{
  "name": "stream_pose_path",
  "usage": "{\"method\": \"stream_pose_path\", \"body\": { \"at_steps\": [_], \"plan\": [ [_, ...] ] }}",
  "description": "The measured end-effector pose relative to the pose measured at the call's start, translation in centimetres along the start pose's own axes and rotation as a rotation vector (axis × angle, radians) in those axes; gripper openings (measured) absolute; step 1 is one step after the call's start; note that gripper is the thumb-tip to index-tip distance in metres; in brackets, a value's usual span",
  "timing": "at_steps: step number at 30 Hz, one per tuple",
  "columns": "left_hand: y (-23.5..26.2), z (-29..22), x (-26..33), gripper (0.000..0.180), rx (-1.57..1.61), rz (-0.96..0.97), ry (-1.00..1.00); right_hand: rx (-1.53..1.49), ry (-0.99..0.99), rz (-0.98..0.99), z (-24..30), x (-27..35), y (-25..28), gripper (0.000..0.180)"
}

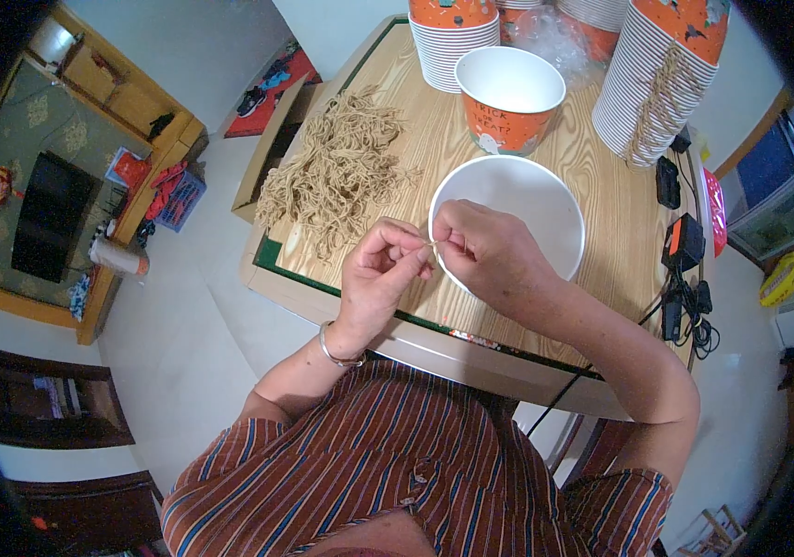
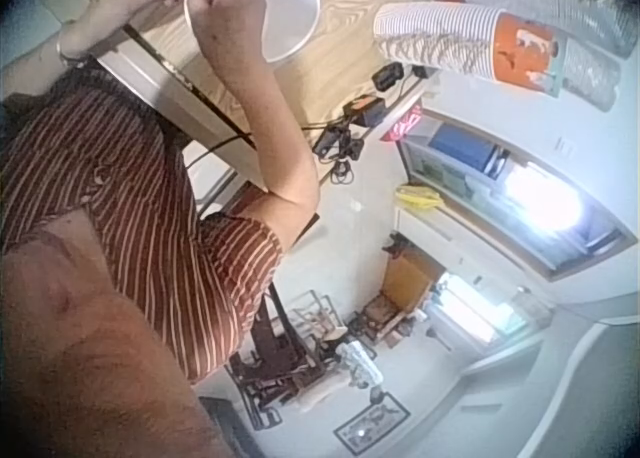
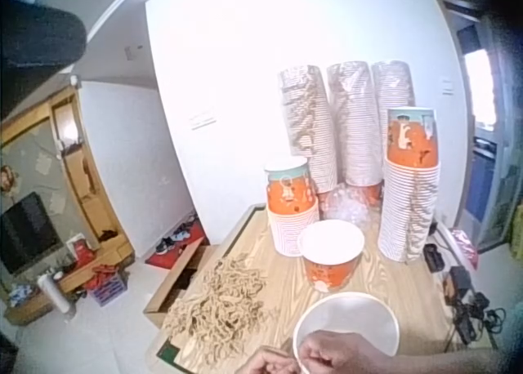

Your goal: Assembling decorative paper buckets by attaching white strings to the pre-punched holes.

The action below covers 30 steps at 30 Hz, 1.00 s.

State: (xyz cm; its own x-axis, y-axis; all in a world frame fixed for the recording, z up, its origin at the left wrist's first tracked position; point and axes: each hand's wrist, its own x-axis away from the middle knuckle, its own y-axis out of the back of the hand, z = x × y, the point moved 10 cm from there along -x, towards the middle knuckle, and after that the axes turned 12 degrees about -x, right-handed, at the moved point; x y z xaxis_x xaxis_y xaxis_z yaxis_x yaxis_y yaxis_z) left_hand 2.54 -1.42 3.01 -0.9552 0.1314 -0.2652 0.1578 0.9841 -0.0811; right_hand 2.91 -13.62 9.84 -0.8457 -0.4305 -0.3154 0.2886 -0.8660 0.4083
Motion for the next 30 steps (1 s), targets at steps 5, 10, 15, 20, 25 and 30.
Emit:
{"method": "stream_pose_path", "body": {
  "at_steps": [5,10,15,20,25,30],
  "plan": [
    [0.1,1.4,0.2,0.01,0.168,0.016,0.07,0.012,0.015,0.01,0.6,0.1,0.0,0.015],
    [-0.8,3.4,0.5,0.007,0.574,0.094,0.261,0.069,0.072,0.01,1.1,0.0,0.0,0.015],
    [-0.7,1.5,0.5,0.013,0.294,0.037,0.201,0.037,0.036,0.009,0.5,0.0,0.0,0.016],
    [-0.7,1.4,0.2,0.013,0.117,0.075,0.122,0.047,0.036,0.014,0.5,0.0,0.0,0.016],
    [-0.5,2.6,0.3,0.008,0.268,0.075,0.197,0.035,0.033,0.017,0.6,0.0,0.0,0.016],
    [-0.8,3.3,0.7,0.01,0.51,0.079,0.23,-0.005,-0.014,0.028,0.0,0.0,-0.1,0.014]
  ]
}}
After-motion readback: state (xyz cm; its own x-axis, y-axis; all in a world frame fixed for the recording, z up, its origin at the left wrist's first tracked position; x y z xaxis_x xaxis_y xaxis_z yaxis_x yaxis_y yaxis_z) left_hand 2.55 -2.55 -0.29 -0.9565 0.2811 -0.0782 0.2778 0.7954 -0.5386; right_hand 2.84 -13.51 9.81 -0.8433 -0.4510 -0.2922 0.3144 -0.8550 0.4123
